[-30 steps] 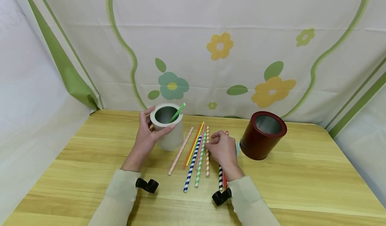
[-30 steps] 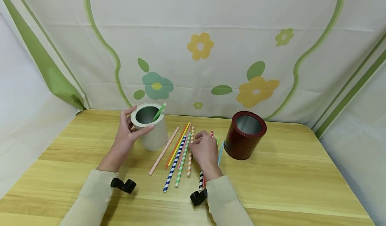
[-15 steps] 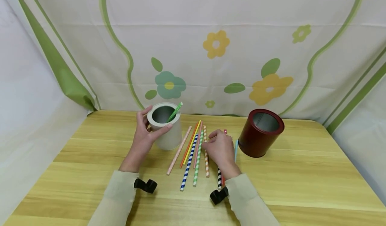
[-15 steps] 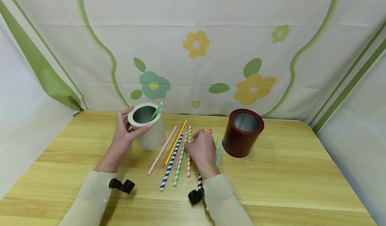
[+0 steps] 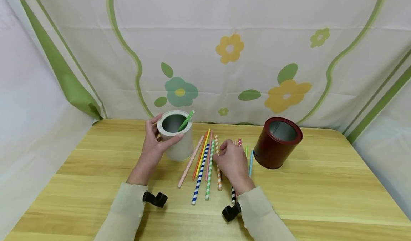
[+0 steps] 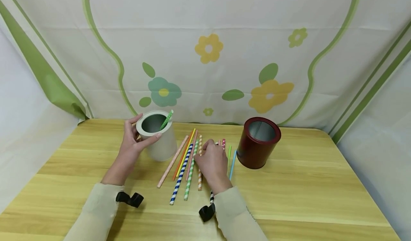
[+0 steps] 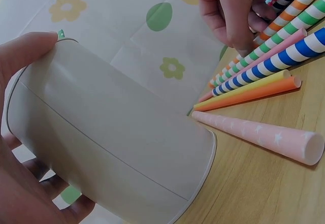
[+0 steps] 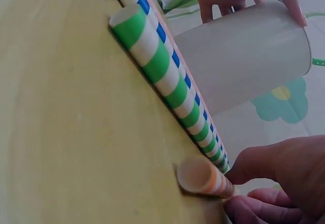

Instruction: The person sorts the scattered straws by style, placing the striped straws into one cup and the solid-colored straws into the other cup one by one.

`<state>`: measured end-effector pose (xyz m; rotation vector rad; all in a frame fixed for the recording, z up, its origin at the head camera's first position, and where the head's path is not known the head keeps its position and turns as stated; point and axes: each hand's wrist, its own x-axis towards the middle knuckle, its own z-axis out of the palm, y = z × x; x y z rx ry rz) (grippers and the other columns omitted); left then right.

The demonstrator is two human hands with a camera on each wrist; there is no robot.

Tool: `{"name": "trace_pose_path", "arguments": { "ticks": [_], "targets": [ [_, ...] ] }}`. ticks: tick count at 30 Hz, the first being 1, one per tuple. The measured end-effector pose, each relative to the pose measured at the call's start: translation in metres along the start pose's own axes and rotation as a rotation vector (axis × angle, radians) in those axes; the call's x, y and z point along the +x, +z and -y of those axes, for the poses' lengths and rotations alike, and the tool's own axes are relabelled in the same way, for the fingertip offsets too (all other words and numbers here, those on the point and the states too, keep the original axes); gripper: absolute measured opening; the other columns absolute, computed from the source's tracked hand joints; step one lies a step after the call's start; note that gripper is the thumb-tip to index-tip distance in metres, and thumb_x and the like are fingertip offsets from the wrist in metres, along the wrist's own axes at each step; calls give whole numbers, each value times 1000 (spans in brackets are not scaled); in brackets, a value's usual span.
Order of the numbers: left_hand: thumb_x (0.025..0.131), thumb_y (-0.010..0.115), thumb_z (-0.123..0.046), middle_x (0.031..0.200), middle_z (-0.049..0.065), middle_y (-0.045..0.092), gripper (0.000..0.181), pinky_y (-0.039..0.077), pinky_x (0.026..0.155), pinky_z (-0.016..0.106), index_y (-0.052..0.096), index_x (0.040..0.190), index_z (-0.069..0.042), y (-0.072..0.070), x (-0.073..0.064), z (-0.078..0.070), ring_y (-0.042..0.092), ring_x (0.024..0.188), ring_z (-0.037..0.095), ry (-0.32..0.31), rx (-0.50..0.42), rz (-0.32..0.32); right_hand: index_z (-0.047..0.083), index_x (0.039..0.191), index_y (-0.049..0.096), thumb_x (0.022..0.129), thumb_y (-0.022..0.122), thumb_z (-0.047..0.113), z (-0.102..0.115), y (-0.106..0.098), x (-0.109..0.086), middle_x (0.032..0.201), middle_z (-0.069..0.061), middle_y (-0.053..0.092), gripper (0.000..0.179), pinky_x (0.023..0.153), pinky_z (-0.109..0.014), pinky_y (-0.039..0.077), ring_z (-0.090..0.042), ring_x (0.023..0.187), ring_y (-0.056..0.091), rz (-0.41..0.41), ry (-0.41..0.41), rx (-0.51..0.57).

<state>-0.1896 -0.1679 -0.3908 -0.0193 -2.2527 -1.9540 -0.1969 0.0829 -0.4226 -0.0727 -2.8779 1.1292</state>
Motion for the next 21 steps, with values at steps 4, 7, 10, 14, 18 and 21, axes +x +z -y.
{"name": "trace_pose_path", "arguments": {
  "ticks": [4, 7, 10, 14, 18, 21],
  "targets": [
    [93, 84, -22, 168, 9, 38, 98, 31, 124, 59, 18, 165, -23, 0, 0, 0, 39, 150, 28, -3, 2, 0, 10, 98, 67, 89, 85, 23, 1, 1, -2, 81, -2, 69, 24, 62, -30, 50, -16, 69, 63, -7, -24, -19],
    [93, 84, -22, 168, 8, 38, 98, 31, 124, 59, 18, 165, -23, 0, 0, 0, 39, 149, 28, -4, 1, -3, 11, 96, 67, 88, 85, 22, 1, 1, -2, 80, -2, 68, 23, 61, -29, 49, -17, 69, 62, -10, -28, -15],
    [93, 84, -22, 168, 9, 38, 98, 31, 123, 58, 18, 164, -22, -1, 0, 1, 38, 149, 27, -4, 3, -7, 12, 94, 67, 87, 86, 23, 0, 0, -1, 81, -2, 68, 23, 62, -29, 49, -17, 70, 62, -6, -18, 3],
    [92, 84, -21, 168, 9, 39, 98, 31, 123, 58, 18, 164, -22, -1, 0, 1, 39, 149, 27, -1, 5, -10, 12, 91, 68, 85, 86, 22, -2, -1, 1, 80, -2, 69, 21, 61, -30, 48, -18, 72, 62, -10, -15, 33],
    [93, 84, -21, 168, 9, 39, 98, 31, 123, 58, 18, 164, -22, -1, 0, 1, 39, 149, 28, 9, 5, -5, 13, 89, 70, 84, 86, 21, -3, -6, 3, 79, -2, 72, 19, 60, -30, 49, -18, 71, 63, -21, -4, 82],
    [93, 84, -21, 167, 10, 39, 97, 31, 122, 58, 19, 164, -21, 0, 0, 0, 39, 149, 28, 15, 5, -2, 13, 89, 71, 84, 86, 21, -3, -9, 4, 79, -3, 73, 18, 59, -30, 50, -18, 70, 65, -31, 14, 119]
  ]
}}
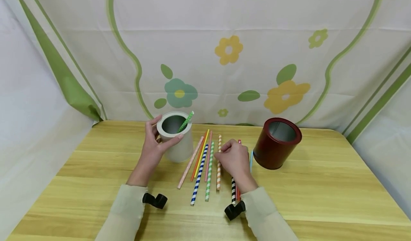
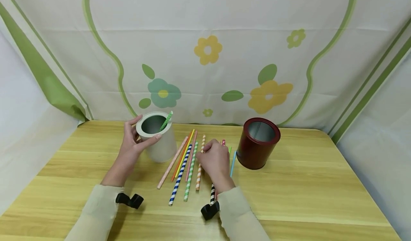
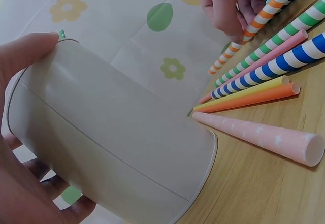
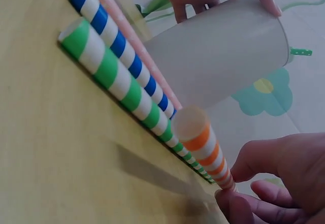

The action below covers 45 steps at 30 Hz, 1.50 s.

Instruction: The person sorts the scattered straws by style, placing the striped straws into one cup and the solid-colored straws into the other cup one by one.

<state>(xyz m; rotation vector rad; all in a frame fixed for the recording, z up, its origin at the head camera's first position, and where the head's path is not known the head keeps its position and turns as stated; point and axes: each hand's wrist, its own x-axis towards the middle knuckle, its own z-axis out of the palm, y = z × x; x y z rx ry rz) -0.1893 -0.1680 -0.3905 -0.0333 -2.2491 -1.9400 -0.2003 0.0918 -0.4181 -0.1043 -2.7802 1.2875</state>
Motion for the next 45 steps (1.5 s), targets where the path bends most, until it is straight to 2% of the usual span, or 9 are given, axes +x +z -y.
{"name": "trace_pose_path", "arguments": {
  "ticks": [8, 16, 22, 28, 34, 40, 45],
  "targets": [
    [92, 86, -24, 167, 11, 38, 98, 35, 122, 58, 20, 164, -22, -2, 1, -4, 40, 148, 30, -37, 16, 14, 13, 95, 72, 85, 84, 21, 1, -5, 1, 84, -5, 74, 17, 59, -29, 52, -19, 70, 67, -20, 27, 106],
    [89, 88, -18, 165, 14, 41, 99, 37, 121, 51, 22, 163, -18, -6, 3, -12, 44, 143, 33, -89, -12, 13, 13, 99, 71, 86, 83, 20, -2, -6, 3, 88, -6, 75, 19, 61, -30, 52, -19, 72, 67, -9, 17, 124],
    [87, 90, -20, 163, 12, 43, 100, 38, 118, 47, 24, 163, -20, -9, 4, -14, 45, 140, 32, -128, -13, 26, 13, 100, 71, 85, 82, 19, -3, -6, 3, 88, -6, 75, 19, 61, -30, 52, -19, 72, 67, -3, 23, 133],
    [87, 90, -17, 165, 7, 42, 97, 36, 122, 50, 26, 160, -16, -9, 4, -14, 42, 146, 30, -92, -29, 36, 12, 101, 71, 86, 81, 18, -3, -7, 4, 89, -7, 75, 19, 61, -30, 52, -19, 73, 67, -7, 26, 138],
    [87, 91, -14, 163, 6, 48, 96, 34, 124, 50, 28, 159, -14, -10, 5, -13, 44, 146, 29, -76, -33, 26, 13, 101, 71, 86, 81, 20, -1, -9, 4, 90, -6, 75, 19, 62, -30, 52, -20, 75, 67, -21, 24, 137],
    [87, 90, -13, 164, 7, 47, 96, 34, 124, 51, 27, 160, -13, -10, 5, -12, 44, 146, 30, -68, -37, 28, 12, 107, 71, 88, 78, 19, 0, -12, 5, 98, -8, 75, 21, 66, -29, 53, -20, 84, 71, -29, 39, 197],
    [87, 90, -12, 164, 7, 46, 96, 34, 124, 51, 27, 159, -12, -8, 5, -12, 44, 145, 29, -52, -31, 19, 12, 113, 69, 90, 74, 18, -1, -16, 7, 102, -8, 76, 24, 68, -28, 54, -18, 85, 72, -24, 57, 238]
  ]
}}
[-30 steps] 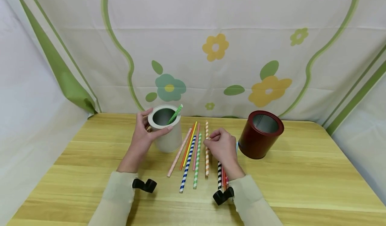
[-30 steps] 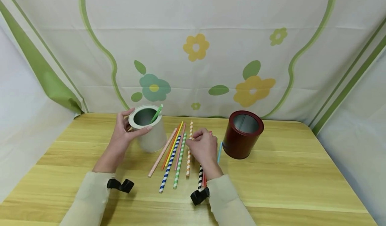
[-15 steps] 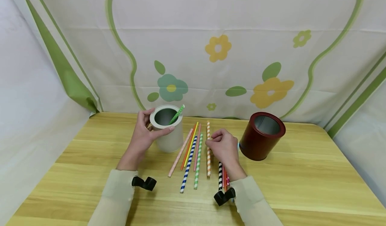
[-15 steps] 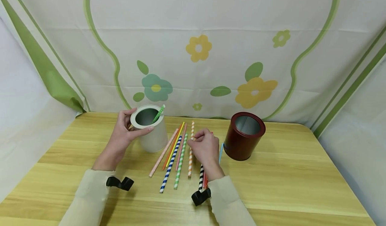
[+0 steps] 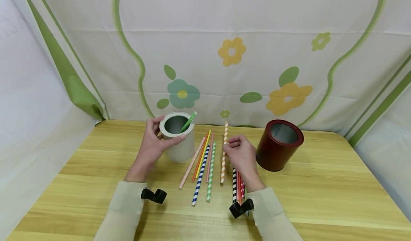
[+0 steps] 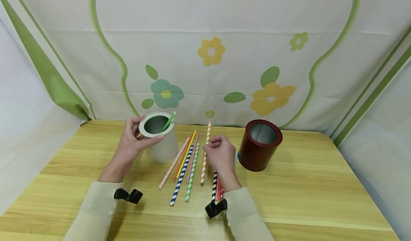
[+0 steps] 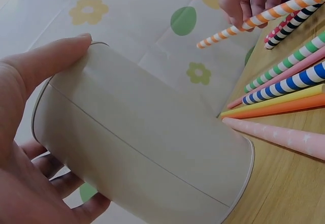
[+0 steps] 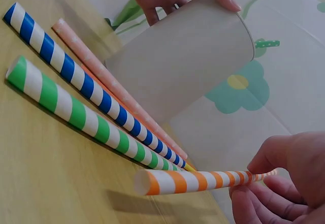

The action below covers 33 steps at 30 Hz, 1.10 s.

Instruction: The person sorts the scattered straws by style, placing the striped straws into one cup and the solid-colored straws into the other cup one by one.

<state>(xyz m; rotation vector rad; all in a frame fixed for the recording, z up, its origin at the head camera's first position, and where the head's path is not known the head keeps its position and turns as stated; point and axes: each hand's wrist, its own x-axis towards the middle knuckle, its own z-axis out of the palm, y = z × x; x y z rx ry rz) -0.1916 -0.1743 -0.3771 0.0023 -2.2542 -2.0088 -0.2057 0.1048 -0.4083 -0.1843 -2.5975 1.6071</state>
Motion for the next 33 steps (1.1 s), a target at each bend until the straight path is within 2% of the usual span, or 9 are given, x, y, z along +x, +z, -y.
{"name": "trace_pose_path", "arguments": {
  "ticks": [4, 7, 11, 15, 21, 26, 33],
  "targets": [
    [86, 91, -14, 163, 6, 46, 96, 33, 124, 53, 28, 159, -13, 1, -1, 0, 44, 144, 30, 10, 4, 0, 12, 119, 69, 93, 72, 19, 2, -2, 1, 105, -9, 74, 27, 72, -28, 56, -17, 84, 72, 11, 29, 56],
    [87, 91, -16, 163, 5, 47, 96, 32, 124, 52, 28, 159, -13, 1, -1, 0, 44, 144, 29, 16, 6, 9, 13, 126, 69, 96, 71, 19, 4, -4, 1, 106, -9, 73, 31, 78, -33, 61, -16, 84, 72, 19, 45, 123],
    [89, 89, -16, 161, 5, 50, 91, 33, 121, 48, 30, 158, -13, -2, -1, 0, 46, 140, 28, 24, -4, 17, 13, 134, 69, 98, 70, 16, 7, -5, 1, 104, -9, 72, 37, 89, -42, 64, -15, 84, 72, 26, 37, 209],
    [92, 87, -17, 159, 4, 54, 84, 34, 121, 45, 35, 157, -12, -6, -1, 0, 48, 138, 26, 28, -6, 23, 10, 136, 71, 97, 68, 12, 11, -7, 1, 103, -8, 72, 39, 91, -44, 64, -14, 83, 71, 20, 28, 275],
    [93, 86, -18, 160, 3, 55, 83, 35, 123, 47, 35, 158, -11, -11, 0, -1, 47, 141, 26, 26, 11, 47, 8, 134, 71, 98, 66, 7, 17, -10, 0, 101, -5, 70, 36, 85, -33, 64, -13, 84, 70, 11, 14, 376],
    [94, 85, -21, 162, 4, 52, 85, 32, 127, 54, 36, 164, -15, -13, 1, -1, 45, 147, 29, 29, 37, 66, 6, 133, 69, 98, 67, 4, 21, -11, -3, 99, -1, 69, 35, 80, -23, 62, -11, 84, 69, -10, -23, 423],
    [95, 84, -24, 164, 4, 45, 86, 30, 129, 56, 36, 167, -22, -13, 2, 1, 41, 152, 29, 25, 63, 80, 4, 132, 65, 99, 69, 3, 27, -12, -6, 107, -5, 67, 34, 76, -22, 62, -9, 87, 69, -5, -59, 464]
  ]
}}
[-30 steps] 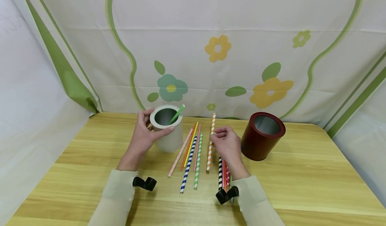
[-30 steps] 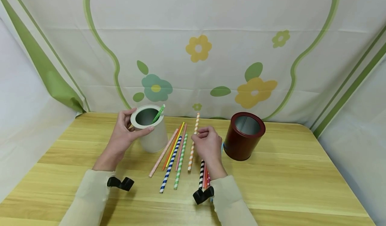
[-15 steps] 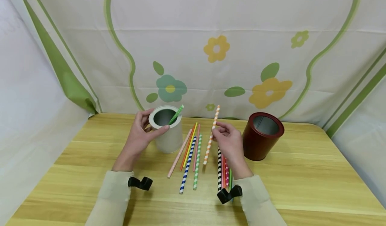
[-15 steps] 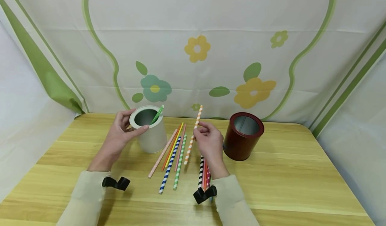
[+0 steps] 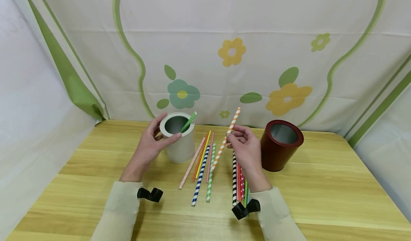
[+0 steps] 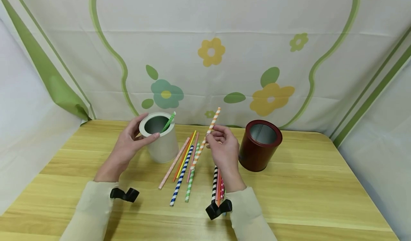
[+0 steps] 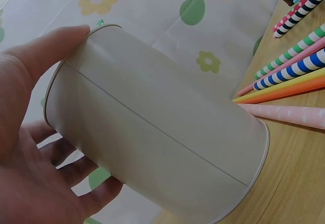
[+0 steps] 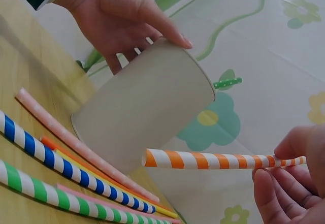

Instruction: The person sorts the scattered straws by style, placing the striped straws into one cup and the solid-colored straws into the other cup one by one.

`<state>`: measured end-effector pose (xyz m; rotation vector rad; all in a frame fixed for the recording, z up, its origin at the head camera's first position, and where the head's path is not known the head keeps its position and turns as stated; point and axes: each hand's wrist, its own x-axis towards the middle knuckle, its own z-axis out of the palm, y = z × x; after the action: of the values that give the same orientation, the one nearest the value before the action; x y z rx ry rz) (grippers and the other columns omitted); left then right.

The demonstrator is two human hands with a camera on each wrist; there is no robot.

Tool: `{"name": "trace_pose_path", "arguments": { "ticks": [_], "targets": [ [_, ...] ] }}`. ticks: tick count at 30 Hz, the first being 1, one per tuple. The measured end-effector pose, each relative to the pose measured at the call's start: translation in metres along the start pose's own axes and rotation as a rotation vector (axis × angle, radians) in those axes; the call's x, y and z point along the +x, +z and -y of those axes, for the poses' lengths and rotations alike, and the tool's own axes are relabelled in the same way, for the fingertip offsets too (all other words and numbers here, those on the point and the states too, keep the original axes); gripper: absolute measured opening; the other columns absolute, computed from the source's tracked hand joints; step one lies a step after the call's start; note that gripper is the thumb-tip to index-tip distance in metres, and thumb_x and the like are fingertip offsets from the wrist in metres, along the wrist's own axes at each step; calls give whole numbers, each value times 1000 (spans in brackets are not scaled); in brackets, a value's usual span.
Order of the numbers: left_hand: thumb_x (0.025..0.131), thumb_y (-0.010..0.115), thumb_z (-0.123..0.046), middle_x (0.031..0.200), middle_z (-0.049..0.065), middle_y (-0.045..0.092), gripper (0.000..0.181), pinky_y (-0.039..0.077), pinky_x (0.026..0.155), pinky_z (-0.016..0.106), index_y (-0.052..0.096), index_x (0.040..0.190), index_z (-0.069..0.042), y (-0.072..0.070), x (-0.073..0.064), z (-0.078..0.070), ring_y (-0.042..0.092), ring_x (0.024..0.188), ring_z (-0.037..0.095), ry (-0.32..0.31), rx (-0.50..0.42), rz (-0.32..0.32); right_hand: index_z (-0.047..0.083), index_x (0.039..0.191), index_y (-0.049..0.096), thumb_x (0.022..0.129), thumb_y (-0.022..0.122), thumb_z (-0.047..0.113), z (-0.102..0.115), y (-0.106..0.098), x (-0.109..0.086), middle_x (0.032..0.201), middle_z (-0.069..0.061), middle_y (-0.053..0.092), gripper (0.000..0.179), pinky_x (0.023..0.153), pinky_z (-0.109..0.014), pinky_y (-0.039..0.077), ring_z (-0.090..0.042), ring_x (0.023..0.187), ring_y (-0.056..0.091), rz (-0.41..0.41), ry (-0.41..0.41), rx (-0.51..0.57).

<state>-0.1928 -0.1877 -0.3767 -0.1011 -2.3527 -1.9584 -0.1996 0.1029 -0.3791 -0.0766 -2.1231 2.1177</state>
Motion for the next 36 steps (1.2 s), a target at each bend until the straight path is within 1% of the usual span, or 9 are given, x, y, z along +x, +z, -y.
{"name": "trace_pose_path", "arguments": {
  "ticks": [4, 8, 13, 17, 22, 25, 28, 32, 36],
  "targets": [
    [96, 84, -27, 166, 4, 42, 87, 31, 129, 57, 35, 168, -23, 0, 0, 2, 41, 153, 31, 1, 21, 2, 3, 131, 63, 99, 69, 1, 7, 3, -1, 111, -7, 66, 32, 77, -24, 62, -10, 89, 70, 10, -34, 46],
    [96, 83, -27, 165, 6, 42, 87, 30, 130, 58, 35, 168, -22, 0, 0, 2, 41, 153, 33, 10, 36, -1, 3, 132, 61, 99, 69, 1, 22, 7, -2, 113, -8, 66, 34, 82, -25, 64, -14, 92, 70, 22, -86, 90],
    [95, 84, -25, 165, 5, 45, 84, 27, 131, 57, 39, 166, -22, 4, 0, 2, 42, 153, 32, 24, 23, -20, 5, 130, 61, 99, 71, 4, 45, 15, -1, 114, -10, 66, 33, 87, -31, 65, -18, 95, 71, 28, -184, 117],
    [95, 84, -21, 165, 7, 45, 83, 27, 132, 55, 39, 165, -19, 6, 1, 2, 43, 153, 31, 44, 0, -24, 3, 128, 60, 98, 72, 2, 59, 23, -1, 111, -9, 67, 31, 89, -36, 66, -19, 95, 70, 17, -276, 169],
    [96, 82, -15, 164, 10, 46, 85, 28, 130, 54, 35, 167, -17, 7, 1, 5, 46, 150, 32, 50, -31, -14, 1, 123, 60, 97, 71, -4, 69, 35, 0, 106, -7, 67, 28, 86, -35, 66, -17, 91, 70, 13, -373, 256],
    [97, 81, -15, 164, 10, 46, 85, 28, 130, 54, 34, 167, -18, 7, 1, 6, 45, 150, 31, 46, -37, -13, 2, 120, 60, 97, 70, -5, 71, 43, 1, 103, -5, 67, 27, 84, -32, 66, -16, 89, 70, 9, -396, 294],
    [97, 81, -15, 165, 9, 45, 85, 27, 131, 55, 34, 168, -19, 7, 1, 7, 44, 151, 32, 44, -42, -15, 3, 118, 60, 95, 71, -5, 69, 51, 4, 101, -4, 67, 26, 83, -30, 65, -14, 88, 70, 0, -405, 302],
    [97, 81, -15, 166, 8, 44, 85, 25, 132, 55, 34, 168, -19, 7, 1, 7, 43, 153, 31, 50, -45, -18, 3, 117, 61, 94, 72, -4, 65, 58, 6, 101, -3, 67, 27, 82, -27, 64, -13, 89, 70, -6, -407, 270],
    [96, 81, -16, 165, 8, 45, 83, 26, 132, 55, 37, 166, -20, 8, 0, 6, 44, 152, 31, 47, -48, -21, 3, 119, 61, 94, 72, -1, 60, 64, 7, 105, -5, 68, 28, 84, -24, 62, -14, 94, 69, 5, -394, 203]
  ]
}}
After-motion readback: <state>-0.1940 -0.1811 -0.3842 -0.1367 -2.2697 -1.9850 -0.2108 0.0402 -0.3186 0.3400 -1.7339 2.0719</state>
